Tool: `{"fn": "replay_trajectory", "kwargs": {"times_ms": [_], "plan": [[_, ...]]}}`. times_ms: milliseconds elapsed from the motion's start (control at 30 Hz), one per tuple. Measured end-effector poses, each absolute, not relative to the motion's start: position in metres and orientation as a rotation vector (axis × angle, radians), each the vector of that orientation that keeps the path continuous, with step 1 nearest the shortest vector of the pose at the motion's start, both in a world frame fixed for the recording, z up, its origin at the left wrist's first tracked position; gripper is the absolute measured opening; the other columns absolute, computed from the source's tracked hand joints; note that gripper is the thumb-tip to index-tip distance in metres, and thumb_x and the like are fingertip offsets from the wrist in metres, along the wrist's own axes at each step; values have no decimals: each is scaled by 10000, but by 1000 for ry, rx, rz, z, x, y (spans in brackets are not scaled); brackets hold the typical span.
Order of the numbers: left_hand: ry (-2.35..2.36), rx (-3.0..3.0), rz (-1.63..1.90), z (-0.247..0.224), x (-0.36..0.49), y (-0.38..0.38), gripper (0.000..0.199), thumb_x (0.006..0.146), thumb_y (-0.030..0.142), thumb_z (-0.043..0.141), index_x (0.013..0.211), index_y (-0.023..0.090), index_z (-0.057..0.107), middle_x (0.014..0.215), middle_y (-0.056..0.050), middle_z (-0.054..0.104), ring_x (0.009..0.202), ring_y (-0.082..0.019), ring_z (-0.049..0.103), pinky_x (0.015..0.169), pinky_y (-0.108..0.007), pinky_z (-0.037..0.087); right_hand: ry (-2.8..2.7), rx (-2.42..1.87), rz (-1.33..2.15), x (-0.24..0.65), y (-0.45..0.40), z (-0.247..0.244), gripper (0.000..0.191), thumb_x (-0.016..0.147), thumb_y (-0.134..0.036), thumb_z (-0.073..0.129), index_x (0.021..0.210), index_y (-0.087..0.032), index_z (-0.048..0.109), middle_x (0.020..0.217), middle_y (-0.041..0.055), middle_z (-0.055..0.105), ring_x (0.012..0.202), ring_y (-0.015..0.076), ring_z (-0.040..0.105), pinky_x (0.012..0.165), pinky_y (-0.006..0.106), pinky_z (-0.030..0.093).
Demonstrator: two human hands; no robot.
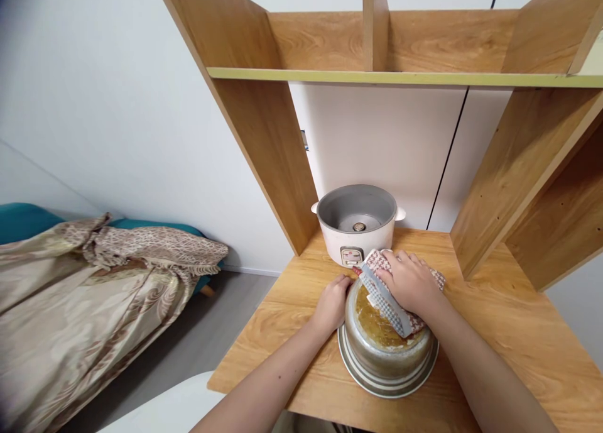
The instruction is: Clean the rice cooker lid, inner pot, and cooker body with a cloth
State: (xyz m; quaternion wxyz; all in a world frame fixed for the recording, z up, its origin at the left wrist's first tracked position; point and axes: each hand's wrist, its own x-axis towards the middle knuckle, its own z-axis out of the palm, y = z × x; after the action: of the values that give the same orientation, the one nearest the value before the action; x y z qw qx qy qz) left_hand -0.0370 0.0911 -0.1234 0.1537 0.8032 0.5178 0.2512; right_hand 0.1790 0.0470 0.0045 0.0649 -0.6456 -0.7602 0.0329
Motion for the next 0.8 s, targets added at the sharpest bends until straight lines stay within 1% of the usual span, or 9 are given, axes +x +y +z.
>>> {"fn": "replay_trajectory", "kwargs": {"times_ms": [100, 167, 300, 400, 467, 500, 567, 667, 800], "plan": [[1487, 2306, 702, -123, -37, 91, 222, 1017, 157, 537, 866, 176, 699, 927, -83, 704, 829, -207, 683, 785, -311, 509, -2325, -1920, 111, 178, 41, 4, 647, 1038, -602, 450, 1559, -220, 488, 1375, 159, 656, 1268, 380, 593, 1025, 496, 420], [1488, 2309, 694, -123, -37, 91, 210, 1010, 158, 556, 854, 176, 695, 915, -80, 702, 817, -207, 681, 772, -307, 505, -2337, -1912, 124, 178, 40, 4, 669, 1028, -621, 462, 1567, -225, 479, 1379, 156, 656, 1275, 380, 591, 1028, 494, 418], [1493, 2311, 705, -122, -37, 90, 227, 1035, 155, 512, 915, 176, 704, 944, -83, 704, 865, -207, 687, 814, -308, 503, -2286, -1963, 139, 179, 47, 6, 594, 1071, -540, 405, 1539, -186, 494, 1349, 170, 687, 1222, 357, 639, 970, 444, 441], [1492, 2314, 705, -121, -36, 90, 268, 1047, 153, 480, 899, 175, 702, 945, -88, 700, 877, -211, 684, 825, -314, 499, -2236, -1994, 131, 180, 52, 7, 507, 1091, -455, 366, 1455, -155, 552, 1336, 179, 701, 1200, 333, 660, 930, 406, 452], [1495, 2314, 700, -121, -36, 90, 263, 1043, 150, 481, 894, 174, 697, 942, -87, 698, 867, -210, 680, 817, -314, 494, -2238, -1987, 116, 179, 51, 7, 484, 1085, -455, 370, 1384, -153, 603, 1311, 182, 711, 1185, 342, 665, 937, 420, 456], [1497, 2313, 695, -121, -36, 90, 246, 1033, 146, 496, 889, 173, 694, 939, -85, 697, 858, -209, 678, 807, -311, 491, -2254, -1971, 105, 178, 48, 6, 503, 1076, -479, 388, 1385, -147, 605, 1313, 187, 707, 1194, 354, 657, 961, 440, 454], [1496, 2313, 682, -121, -36, 90, 199, 1001, 130, 543, 872, 174, 688, 926, -78, 696, 835, -205, 672, 774, -300, 483, -2310, -1913, 85, 176, 41, 5, 610, 1044, -550, 441, 1472, -129, 551, 1370, 202, 674, 1248, 379, 619, 1026, 489, 435], [1495, 2312, 657, -121, -36, 91, 172, 975, 134, 589, 839, 177, 682, 887, -67, 691, 792, -196, 661, 719, -286, 466, -2399, -1807, 52, 171, 28, 2, 819, 992, -639, 505, 1612, -113, 401, 1532, 222, 557, 1364, 404, 523, 1121, 545, 382], [1516, 2309, 635, -120, -36, 93, 238, 1017, 161, 541, 830, 179, 686, 878, -71, 689, 780, -193, 661, 721, -289, 467, -2534, -1675, -4, 164, 10, -1, 917, 968, -666, 536, 1664, -109, 322, 1711, 245, 303, 1549, 472, 287, 1230, 664, 210]]}}
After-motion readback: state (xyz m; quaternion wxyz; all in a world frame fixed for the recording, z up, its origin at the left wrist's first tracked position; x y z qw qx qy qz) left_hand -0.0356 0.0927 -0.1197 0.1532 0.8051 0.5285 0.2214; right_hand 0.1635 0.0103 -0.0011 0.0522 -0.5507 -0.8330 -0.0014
